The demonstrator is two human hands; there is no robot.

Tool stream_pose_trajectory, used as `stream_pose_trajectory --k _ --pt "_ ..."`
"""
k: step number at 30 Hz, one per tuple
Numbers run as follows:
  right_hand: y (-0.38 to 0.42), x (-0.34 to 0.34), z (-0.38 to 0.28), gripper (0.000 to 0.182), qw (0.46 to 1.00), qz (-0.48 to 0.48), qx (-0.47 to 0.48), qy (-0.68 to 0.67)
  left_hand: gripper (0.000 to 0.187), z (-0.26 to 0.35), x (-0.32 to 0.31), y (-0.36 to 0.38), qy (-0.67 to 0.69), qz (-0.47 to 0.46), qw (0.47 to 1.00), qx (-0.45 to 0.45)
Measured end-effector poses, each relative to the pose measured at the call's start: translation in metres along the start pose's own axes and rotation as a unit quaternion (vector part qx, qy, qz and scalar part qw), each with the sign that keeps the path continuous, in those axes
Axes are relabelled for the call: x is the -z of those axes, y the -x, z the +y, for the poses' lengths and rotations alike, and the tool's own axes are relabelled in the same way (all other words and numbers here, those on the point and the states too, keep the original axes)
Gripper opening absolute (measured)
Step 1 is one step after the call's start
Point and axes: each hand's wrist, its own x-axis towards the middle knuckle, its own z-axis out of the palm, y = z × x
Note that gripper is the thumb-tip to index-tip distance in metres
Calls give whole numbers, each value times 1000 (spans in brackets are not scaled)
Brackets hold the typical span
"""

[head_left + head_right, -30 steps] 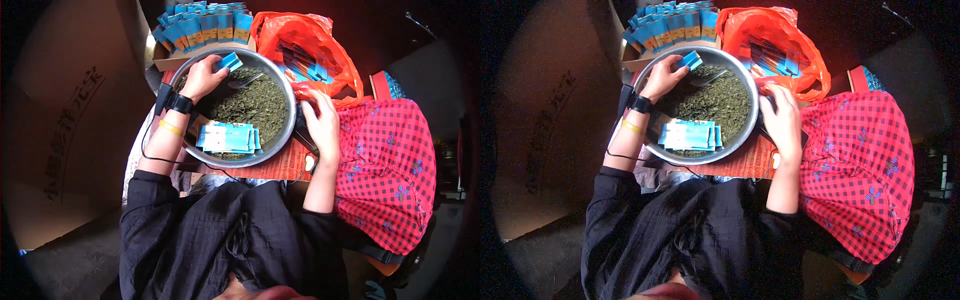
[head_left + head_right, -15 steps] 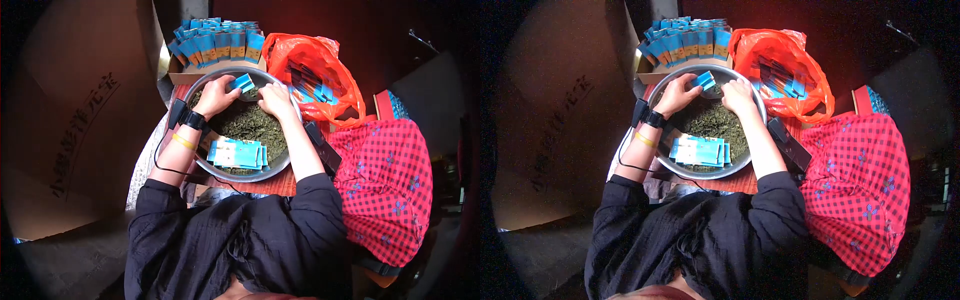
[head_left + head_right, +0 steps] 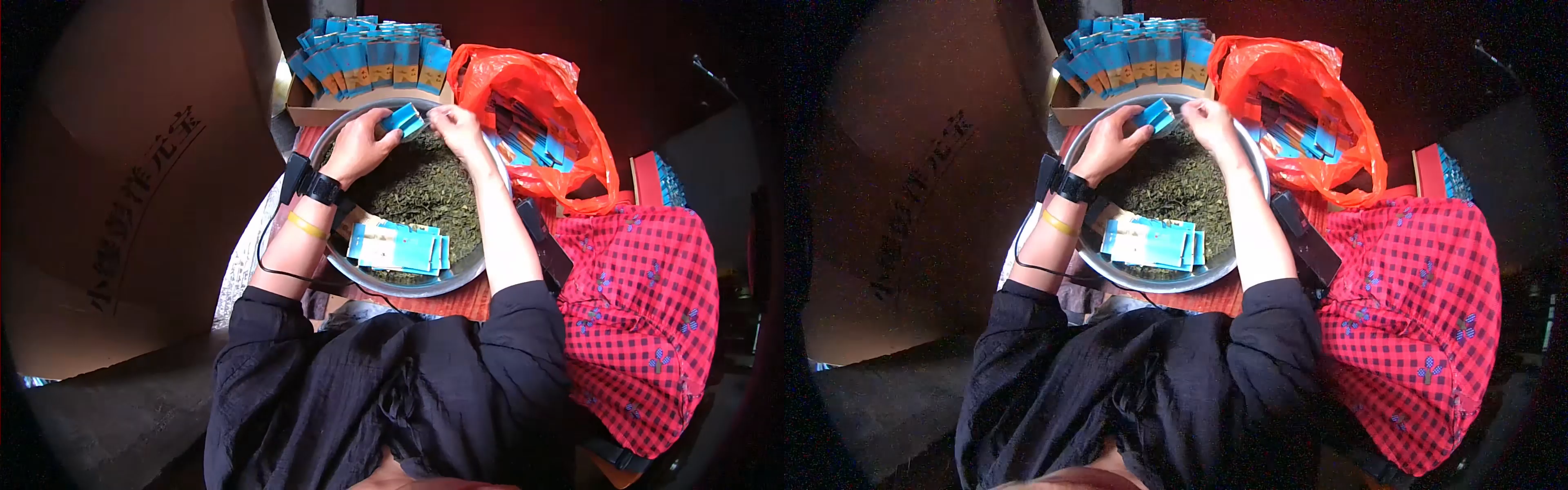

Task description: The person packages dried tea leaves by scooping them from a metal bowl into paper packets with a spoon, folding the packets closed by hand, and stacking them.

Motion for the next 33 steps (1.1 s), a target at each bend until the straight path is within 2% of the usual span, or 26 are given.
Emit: stream_pose_trajectory --k 2,3,5,6,7,9,11,13,14,15,18,21,25,33 --pt "9 8 -24 19 964 105 99 224 46 1 -1 -1 15 13 1000 -3" --pt "12 6 -29 19 964 105 96 224 46 1 -2 -2 16 10 1000 -3" --pt "15 -1 -36 17 905 132 111 390 45 2 -2 -3 6 22 1000 -20" --pt "13 -10 -22 18 941 60 76 325 45 0 -4 -3 8 33 999 -29" --pt "16 -21 -14 19 955 37 37 290 45 1 -4 -4 8 29 999 -32" --pt "13 -29 11 20 983 -16 19 184 45 1 -3 -5 10 35 999 -39" --pt "10 -28 18 22 989 -4 22 146 46 1 -2 -2 4 33 999 -38" --pt "1 -22 16 22 993 6 -18 116 46 -2 -2 -3 0 36 999 -39" --pt "1 -14 17 26 996 9 -53 68 46 -4 -3 -3 0 35 999 -35" --pt "2 -10 16 26 998 33 -47 0 46 -3 -1 -3 -1 34 999 -31" --pt "4 5 3 28 987 152 -13 51 47 2 3 -2 8 12 1000 3" --pt "8 13 -9 30 974 226 35 -5 47 1 2 -3 -3 15 999 -35" --pt "13 12 -20 30 965 243 61 -78 48 3 3 -2 -14 4 999 -43" --pt "16 8 -20 32 986 155 12 -67 54 9 3 0 -19 -35 998 -43"
